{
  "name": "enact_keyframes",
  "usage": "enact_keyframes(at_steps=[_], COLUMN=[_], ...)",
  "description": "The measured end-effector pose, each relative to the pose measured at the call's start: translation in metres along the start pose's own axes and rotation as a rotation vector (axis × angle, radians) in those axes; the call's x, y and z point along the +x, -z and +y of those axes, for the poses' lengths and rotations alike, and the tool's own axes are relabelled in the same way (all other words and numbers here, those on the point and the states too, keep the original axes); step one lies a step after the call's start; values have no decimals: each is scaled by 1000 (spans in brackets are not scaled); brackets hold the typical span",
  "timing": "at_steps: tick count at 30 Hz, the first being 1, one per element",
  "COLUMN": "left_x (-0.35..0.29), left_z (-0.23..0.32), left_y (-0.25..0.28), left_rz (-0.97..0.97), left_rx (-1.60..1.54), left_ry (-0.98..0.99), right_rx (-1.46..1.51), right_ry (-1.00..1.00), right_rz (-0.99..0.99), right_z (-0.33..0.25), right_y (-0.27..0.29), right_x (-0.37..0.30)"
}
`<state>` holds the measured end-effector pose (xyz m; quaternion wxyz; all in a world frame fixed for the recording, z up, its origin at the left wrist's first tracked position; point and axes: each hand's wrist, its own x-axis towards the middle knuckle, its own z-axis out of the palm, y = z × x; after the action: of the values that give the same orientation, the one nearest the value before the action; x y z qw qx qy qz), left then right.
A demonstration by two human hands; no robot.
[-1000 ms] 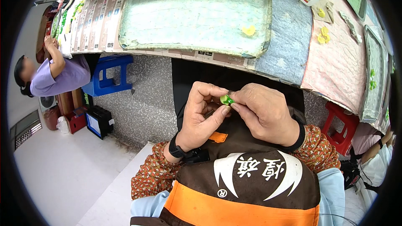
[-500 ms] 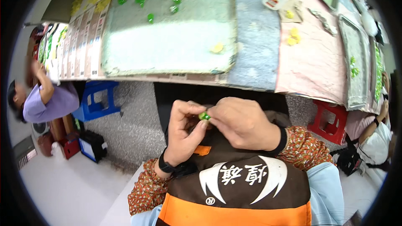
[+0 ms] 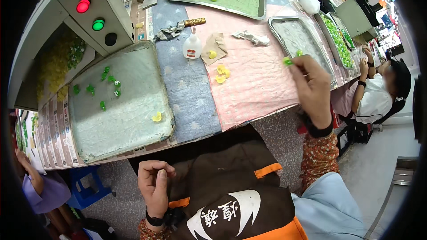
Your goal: The person assembles small decorative items by applying glue from a squeeze bottle to yellow plastic pieces and attaching green plastic components. They repeatedly pick up parts, apply adhesive, and press the pieces together, placing finished units on a tray.
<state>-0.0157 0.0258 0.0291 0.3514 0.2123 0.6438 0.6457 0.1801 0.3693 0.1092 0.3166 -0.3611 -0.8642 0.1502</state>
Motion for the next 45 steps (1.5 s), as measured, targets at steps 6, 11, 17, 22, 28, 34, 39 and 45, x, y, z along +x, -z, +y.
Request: enact_keyframes(at_steps=[6, 11, 17, 22, 28, 34, 39, 45], left_x=[3, 2, 19, 43, 84, 118, 117, 125], left_z=[0, 4, 23, 43, 67, 65, 67, 67], left_y=[7, 12, 29, 54, 62, 45, 3, -63], left_rz=[-16, 16, 45, 68, 205, 55, -105, -229], left_rx=[14, 21, 105, 242, 235, 415, 662, 937], left_ry=[1, 2, -107, -204, -211, -219, -278, -529], right_rx=[-620, -465, 245, 301, 533, 361, 564, 990], right_ry=[2, -33, -121, 48, 0, 46, 57, -115], right_rz=[6, -11, -222, -343, -520, -495, -469, -315], right_z=[108, 78, -8, -39, -46, -36, -47, -53], right_y=[34, 18, -43, -102, -159, -176, -151, -71], right_x=[16, 21, 26, 51, 80, 84, 83, 64])
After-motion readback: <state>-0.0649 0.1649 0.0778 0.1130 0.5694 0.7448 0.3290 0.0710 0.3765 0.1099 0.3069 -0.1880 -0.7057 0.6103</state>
